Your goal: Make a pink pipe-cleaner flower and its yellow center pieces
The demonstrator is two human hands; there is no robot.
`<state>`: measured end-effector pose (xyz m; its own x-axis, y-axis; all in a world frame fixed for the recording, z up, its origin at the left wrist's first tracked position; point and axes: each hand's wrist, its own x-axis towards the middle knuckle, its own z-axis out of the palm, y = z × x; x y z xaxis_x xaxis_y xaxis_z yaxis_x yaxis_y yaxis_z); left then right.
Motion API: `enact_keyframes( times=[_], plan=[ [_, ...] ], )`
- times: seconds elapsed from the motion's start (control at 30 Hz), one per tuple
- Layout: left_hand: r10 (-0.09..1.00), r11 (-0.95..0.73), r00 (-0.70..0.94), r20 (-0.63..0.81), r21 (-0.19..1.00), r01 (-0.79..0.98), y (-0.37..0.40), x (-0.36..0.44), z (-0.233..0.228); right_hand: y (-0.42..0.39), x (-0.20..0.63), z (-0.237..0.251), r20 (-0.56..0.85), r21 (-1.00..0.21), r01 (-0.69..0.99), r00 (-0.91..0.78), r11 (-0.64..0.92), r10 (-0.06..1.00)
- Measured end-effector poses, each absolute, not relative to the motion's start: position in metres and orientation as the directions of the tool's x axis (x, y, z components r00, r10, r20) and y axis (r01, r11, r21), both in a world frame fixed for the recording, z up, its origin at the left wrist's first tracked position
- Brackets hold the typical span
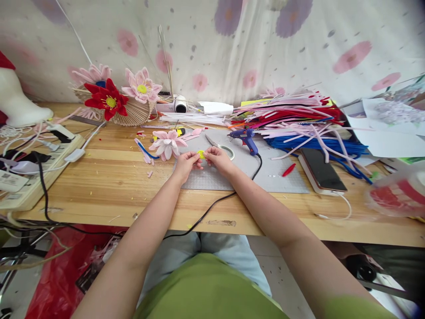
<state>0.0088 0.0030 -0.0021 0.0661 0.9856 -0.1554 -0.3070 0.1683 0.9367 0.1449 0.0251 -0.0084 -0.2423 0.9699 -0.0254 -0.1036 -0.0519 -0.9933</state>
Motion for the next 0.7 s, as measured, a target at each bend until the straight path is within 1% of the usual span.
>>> enact_keyframes(
  times=[0.13, 0.2, 0.3, 0.37, 0.47, 0.53, 0.7],
  plan=[
    [0.984, 0.174, 0.084, -0.156, 0.939, -0.295, 0.001, 0.006, 0.000, 0.025, 0.148, -0.006, 0.019, -0.995, -0.104, -0.323, -0.015, 0.946],
    [0.985, 0.166, 0.092, -0.147, 0.955, -0.245, 0.000, 0.006, 0.001, 0.024, 0.149, -0.005, 0.018, -0.997, -0.076, -0.336, -0.008, 0.942],
    [0.991, 0.131, 0.059, -0.122, 0.977, -0.171, 0.000, 0.007, 0.001, 0.024, 0.149, -0.005, 0.010, -0.999, -0.044, -0.340, -0.005, 0.940],
    [0.994, 0.108, 0.011, -0.108, 0.981, -0.163, 0.001, 0.008, 0.001, 0.024, 0.149, -0.005, 0.012, -0.999, -0.049, -0.342, -0.005, 0.940],
    [0.989, 0.050, -0.127, -0.070, 0.986, -0.158, 0.004, 0.006, 0.000, 0.024, 0.151, -0.005, 0.010, -0.998, -0.059, -0.335, -0.011, 0.942],
    [0.981, 0.026, -0.187, -0.052, 0.990, -0.139, 0.005, 0.006, -0.001, 0.025, 0.154, -0.005, 0.003, -0.998, -0.060, -0.320, -0.017, 0.947],
    [0.986, 0.067, -0.145, -0.085, 0.990, -0.125, 0.006, 0.009, -0.003, 0.027, 0.158, -0.007, 0.004, -1.000, -0.024, -0.280, -0.003, 0.960]
  ],
)
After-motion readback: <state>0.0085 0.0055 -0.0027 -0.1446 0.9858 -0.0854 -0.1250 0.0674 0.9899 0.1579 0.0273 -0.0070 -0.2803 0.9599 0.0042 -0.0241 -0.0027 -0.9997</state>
